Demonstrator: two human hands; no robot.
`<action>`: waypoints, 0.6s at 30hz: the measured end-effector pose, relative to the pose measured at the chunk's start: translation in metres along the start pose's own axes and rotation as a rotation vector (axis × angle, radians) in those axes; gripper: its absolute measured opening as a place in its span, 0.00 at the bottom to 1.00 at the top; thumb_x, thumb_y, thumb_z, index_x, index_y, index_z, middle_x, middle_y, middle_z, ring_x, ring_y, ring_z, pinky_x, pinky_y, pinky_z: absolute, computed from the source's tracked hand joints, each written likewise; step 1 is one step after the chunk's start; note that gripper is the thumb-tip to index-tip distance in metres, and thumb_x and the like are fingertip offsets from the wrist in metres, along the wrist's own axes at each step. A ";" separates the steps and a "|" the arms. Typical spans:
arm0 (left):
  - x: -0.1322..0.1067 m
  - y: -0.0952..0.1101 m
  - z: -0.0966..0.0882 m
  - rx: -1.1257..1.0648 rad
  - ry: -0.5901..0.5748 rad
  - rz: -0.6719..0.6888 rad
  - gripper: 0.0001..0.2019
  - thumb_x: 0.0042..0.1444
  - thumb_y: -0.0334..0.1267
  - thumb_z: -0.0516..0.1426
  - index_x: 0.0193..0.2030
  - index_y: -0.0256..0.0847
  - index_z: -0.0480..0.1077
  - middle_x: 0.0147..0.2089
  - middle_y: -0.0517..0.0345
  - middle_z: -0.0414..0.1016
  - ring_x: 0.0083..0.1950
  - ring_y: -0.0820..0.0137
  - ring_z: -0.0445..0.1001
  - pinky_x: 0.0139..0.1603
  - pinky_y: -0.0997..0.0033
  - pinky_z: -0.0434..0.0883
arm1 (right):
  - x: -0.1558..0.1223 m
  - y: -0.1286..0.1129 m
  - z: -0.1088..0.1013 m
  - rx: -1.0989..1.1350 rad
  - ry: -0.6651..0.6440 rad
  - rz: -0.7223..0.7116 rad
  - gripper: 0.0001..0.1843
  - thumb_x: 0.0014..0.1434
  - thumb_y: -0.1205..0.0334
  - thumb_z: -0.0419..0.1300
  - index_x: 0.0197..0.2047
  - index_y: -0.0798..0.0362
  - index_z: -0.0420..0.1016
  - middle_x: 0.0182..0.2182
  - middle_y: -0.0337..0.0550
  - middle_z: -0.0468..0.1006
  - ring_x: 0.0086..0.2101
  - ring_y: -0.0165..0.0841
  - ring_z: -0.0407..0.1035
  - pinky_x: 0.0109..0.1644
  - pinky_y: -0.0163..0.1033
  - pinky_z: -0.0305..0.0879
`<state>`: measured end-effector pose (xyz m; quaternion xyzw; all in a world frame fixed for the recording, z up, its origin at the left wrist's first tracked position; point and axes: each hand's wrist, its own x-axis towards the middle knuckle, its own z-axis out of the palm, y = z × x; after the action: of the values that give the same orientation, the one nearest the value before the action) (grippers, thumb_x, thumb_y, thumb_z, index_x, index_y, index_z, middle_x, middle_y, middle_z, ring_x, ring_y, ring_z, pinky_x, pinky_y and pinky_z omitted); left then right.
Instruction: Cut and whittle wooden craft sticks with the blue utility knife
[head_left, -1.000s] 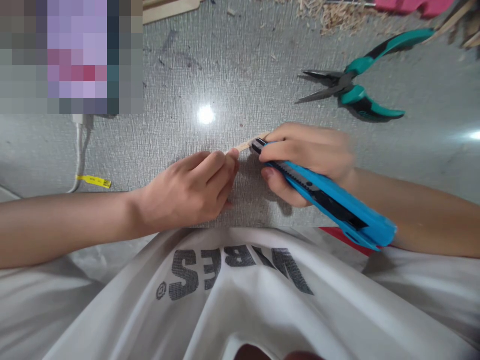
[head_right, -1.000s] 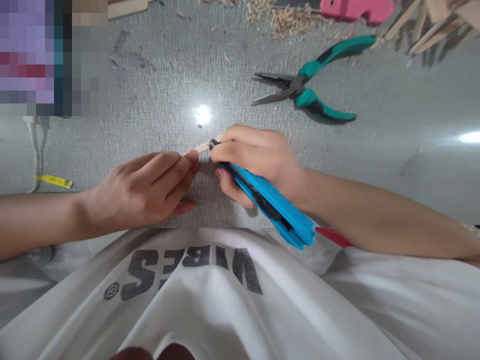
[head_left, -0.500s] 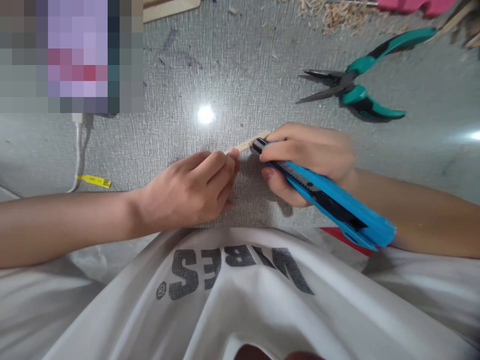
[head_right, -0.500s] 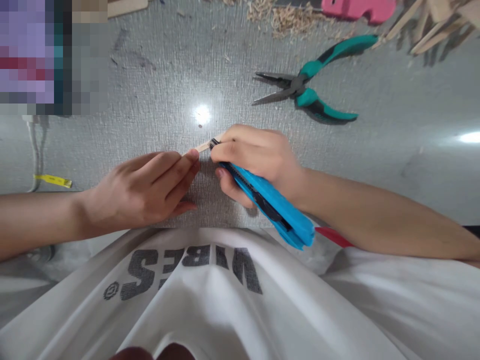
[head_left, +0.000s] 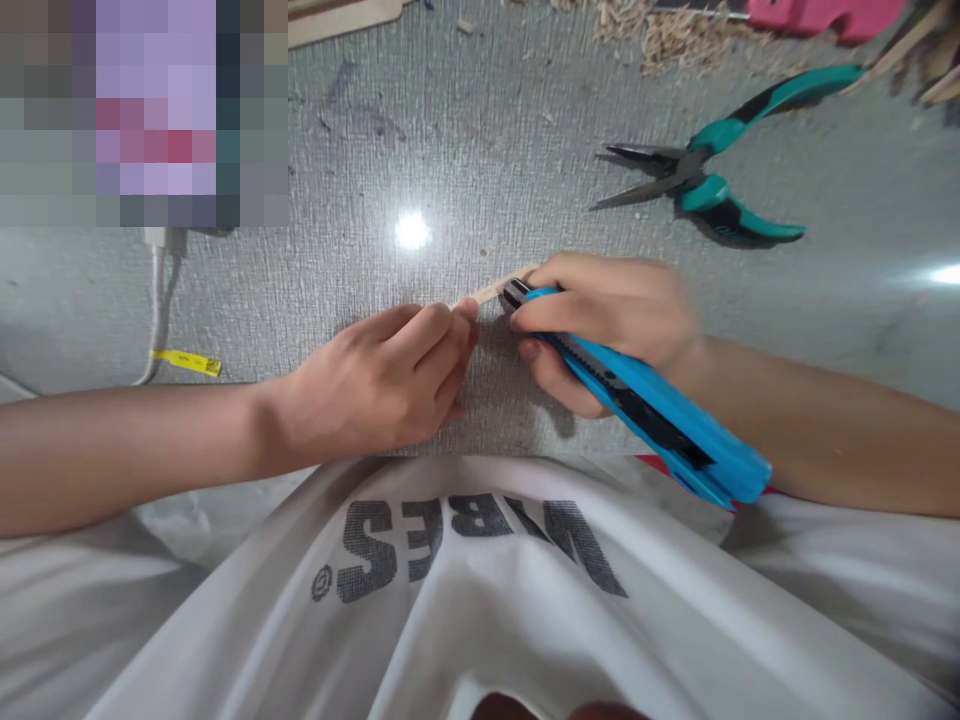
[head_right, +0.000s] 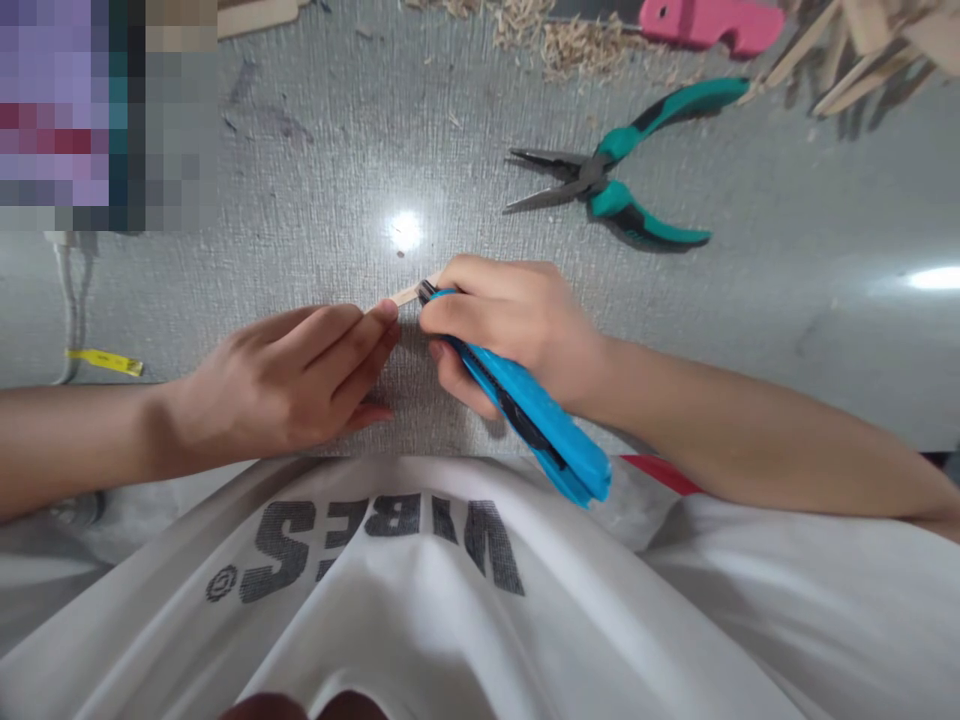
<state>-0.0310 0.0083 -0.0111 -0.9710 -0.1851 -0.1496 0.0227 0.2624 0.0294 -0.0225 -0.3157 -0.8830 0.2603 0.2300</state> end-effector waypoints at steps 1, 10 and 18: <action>0.000 0.000 0.000 0.004 0.000 0.001 0.19 0.85 0.36 0.57 0.64 0.18 0.82 0.60 0.31 0.90 0.53 0.57 0.87 0.46 0.60 0.91 | 0.001 0.000 0.000 0.006 -0.003 -0.004 0.06 0.74 0.62 0.59 0.44 0.43 0.77 0.35 0.42 0.80 0.30 0.36 0.71 0.33 0.43 0.65; 0.001 0.000 0.002 0.016 0.038 0.012 0.20 0.85 0.34 0.55 0.62 0.15 0.82 0.57 0.31 0.91 0.49 0.58 0.86 0.41 0.60 0.89 | 0.007 0.006 0.002 0.160 0.032 -0.064 0.06 0.76 0.65 0.59 0.47 0.44 0.74 0.35 0.38 0.75 0.30 0.35 0.69 0.35 0.42 0.64; 0.002 0.000 0.001 0.016 0.050 0.008 0.18 0.84 0.33 0.56 0.57 0.18 0.84 0.55 0.33 0.91 0.47 0.60 0.86 0.41 0.63 0.88 | 0.007 0.002 0.002 0.157 0.030 -0.025 0.05 0.74 0.65 0.60 0.45 0.43 0.74 0.34 0.38 0.73 0.30 0.36 0.66 0.35 0.43 0.61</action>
<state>-0.0292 0.0089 -0.0121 -0.9675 -0.1819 -0.1721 0.0358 0.2570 0.0349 -0.0230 -0.2898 -0.8601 0.3211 0.2706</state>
